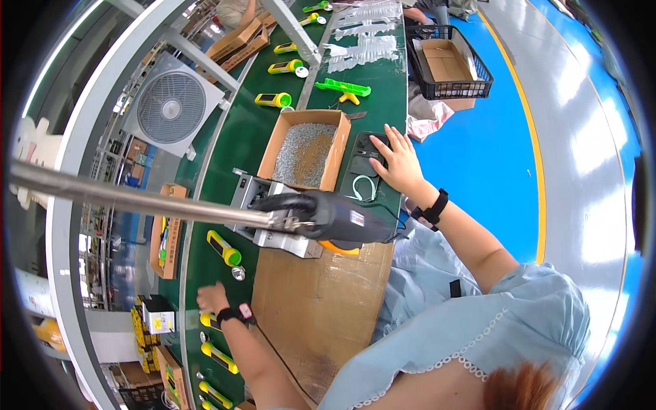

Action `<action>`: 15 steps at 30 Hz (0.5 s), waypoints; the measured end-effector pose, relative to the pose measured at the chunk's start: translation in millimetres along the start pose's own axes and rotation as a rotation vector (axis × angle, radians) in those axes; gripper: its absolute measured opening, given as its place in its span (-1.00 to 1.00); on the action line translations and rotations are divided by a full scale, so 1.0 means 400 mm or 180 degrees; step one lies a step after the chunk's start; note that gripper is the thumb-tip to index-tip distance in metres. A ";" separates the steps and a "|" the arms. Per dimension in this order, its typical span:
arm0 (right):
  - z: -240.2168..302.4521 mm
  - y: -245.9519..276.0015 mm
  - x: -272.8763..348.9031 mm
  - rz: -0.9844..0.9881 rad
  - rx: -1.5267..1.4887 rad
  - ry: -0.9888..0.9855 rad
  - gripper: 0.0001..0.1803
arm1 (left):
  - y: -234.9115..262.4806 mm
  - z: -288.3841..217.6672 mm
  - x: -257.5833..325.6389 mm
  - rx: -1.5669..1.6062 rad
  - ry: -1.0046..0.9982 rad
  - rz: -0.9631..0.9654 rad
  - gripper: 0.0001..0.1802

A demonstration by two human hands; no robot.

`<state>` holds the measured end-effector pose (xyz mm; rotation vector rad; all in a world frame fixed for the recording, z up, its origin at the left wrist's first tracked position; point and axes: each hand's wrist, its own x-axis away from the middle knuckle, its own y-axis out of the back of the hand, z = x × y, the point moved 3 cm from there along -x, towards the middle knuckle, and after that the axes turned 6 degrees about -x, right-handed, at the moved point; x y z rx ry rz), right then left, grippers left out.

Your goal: The worker is assembling yellow solar-powered flashlights using an electric screwdriver at a factory workstation.

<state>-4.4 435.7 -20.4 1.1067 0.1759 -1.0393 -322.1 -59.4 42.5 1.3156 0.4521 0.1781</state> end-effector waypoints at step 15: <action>-0.030 -0.002 0.001 -0.0180 -0.0978 -0.0557 -0.28 | -0.023 0.253 0.271 -0.0316 -0.0548 0.0691 -0.26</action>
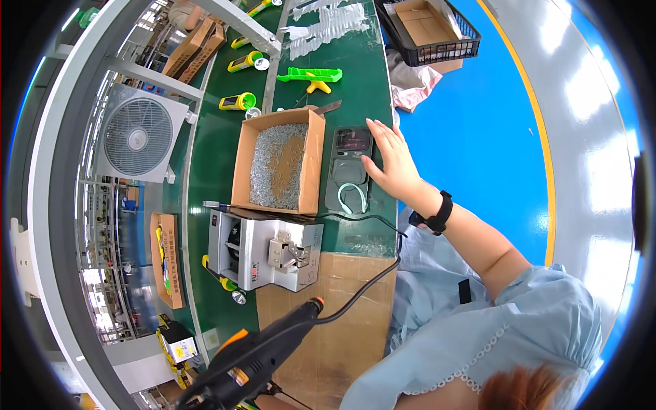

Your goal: The worker is assembling yellow solar-powered flashlights using an electric screwdriver at a factory workstation.

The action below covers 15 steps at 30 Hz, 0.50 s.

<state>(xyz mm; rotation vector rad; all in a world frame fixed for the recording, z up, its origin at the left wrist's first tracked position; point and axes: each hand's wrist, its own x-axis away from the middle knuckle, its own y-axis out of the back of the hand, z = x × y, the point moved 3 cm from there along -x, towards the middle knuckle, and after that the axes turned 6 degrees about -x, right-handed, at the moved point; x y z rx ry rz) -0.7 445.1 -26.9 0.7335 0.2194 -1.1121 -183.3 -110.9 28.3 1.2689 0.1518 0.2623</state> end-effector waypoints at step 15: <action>0.005 0.006 -0.009 0.0031 -0.0273 -0.0062 -0.33 | -0.040 -0.071 0.212 0.0524 -0.0486 -0.0702 -0.25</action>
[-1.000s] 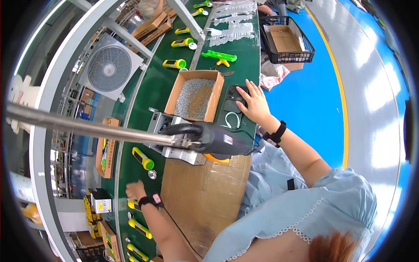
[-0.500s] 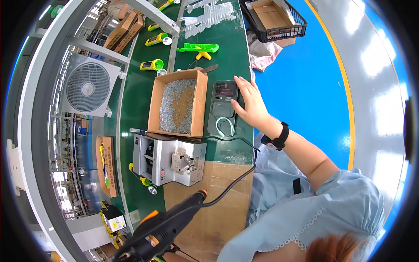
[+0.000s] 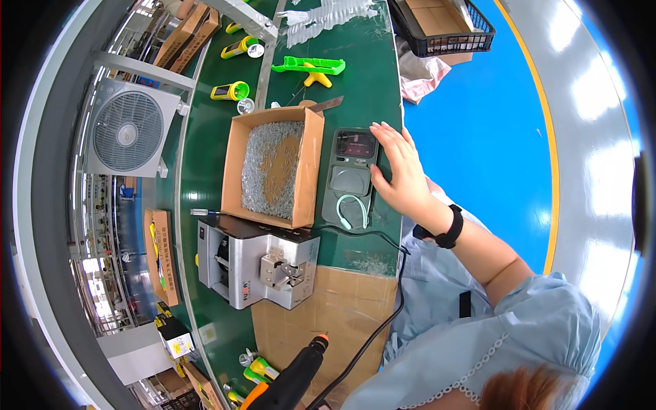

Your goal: The worker is assembling yellow solar-powered flashlights using an electric screwdriver at a factory workstation.

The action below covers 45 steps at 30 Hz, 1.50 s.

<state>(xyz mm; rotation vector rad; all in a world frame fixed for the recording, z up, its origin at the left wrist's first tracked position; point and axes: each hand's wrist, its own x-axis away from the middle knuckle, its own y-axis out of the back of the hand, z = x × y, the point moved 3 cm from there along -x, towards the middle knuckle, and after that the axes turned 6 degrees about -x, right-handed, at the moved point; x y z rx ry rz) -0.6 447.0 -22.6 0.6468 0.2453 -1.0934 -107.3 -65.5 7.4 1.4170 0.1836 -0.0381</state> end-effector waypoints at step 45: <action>0.643 -0.038 0.258 0.0882 -0.0385 0.1006 -0.34 | 0.097 -0.068 0.161 0.2567 -0.2369 -0.0099 -0.52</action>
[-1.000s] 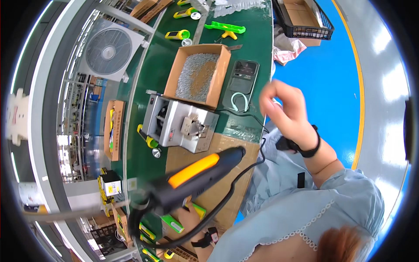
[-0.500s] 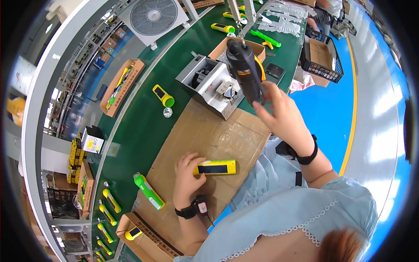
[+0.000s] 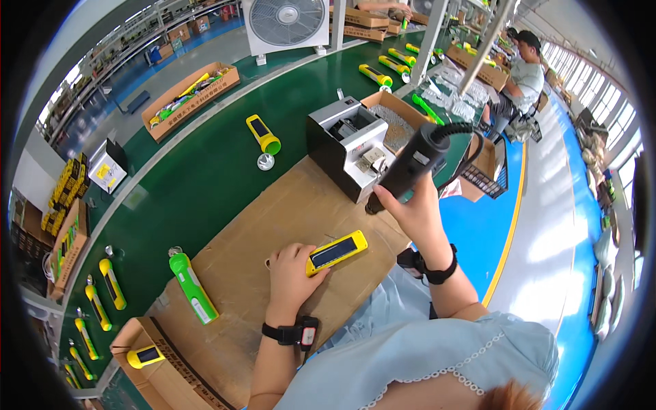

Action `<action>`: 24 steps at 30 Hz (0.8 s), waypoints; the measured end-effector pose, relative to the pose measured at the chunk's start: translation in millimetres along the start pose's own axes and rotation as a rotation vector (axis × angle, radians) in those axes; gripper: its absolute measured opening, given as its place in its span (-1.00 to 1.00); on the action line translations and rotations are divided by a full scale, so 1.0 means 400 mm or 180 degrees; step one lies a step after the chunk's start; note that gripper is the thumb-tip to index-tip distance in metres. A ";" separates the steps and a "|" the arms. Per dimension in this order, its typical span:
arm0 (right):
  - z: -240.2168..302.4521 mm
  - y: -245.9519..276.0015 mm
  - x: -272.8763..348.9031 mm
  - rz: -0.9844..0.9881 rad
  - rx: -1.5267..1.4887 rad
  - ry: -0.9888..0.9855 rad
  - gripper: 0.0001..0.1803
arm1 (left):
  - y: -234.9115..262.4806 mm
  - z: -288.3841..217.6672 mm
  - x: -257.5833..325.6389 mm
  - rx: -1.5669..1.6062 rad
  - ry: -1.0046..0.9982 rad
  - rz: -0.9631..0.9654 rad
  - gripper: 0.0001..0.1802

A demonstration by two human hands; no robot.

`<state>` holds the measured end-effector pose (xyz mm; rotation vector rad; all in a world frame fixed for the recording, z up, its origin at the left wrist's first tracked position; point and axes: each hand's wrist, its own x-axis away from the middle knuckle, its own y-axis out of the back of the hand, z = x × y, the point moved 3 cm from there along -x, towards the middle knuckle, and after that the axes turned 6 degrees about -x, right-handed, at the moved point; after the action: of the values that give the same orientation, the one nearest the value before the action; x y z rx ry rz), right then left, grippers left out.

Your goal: The worker is assembling yellow solar-powered flashlights using an electric screwdriver at a factory workstation.

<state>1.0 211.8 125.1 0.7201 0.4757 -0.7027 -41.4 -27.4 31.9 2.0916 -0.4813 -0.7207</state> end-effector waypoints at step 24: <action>-0.104 -0.083 -0.268 -0.0767 -0.2345 -0.0035 -0.69 | -0.006 0.029 0.005 0.0141 -0.0130 -0.0040 -0.52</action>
<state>-101.7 268.4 148.6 -0.0354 0.7618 -0.6882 -47.2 -34.0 23.7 2.1265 -0.5113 -0.7679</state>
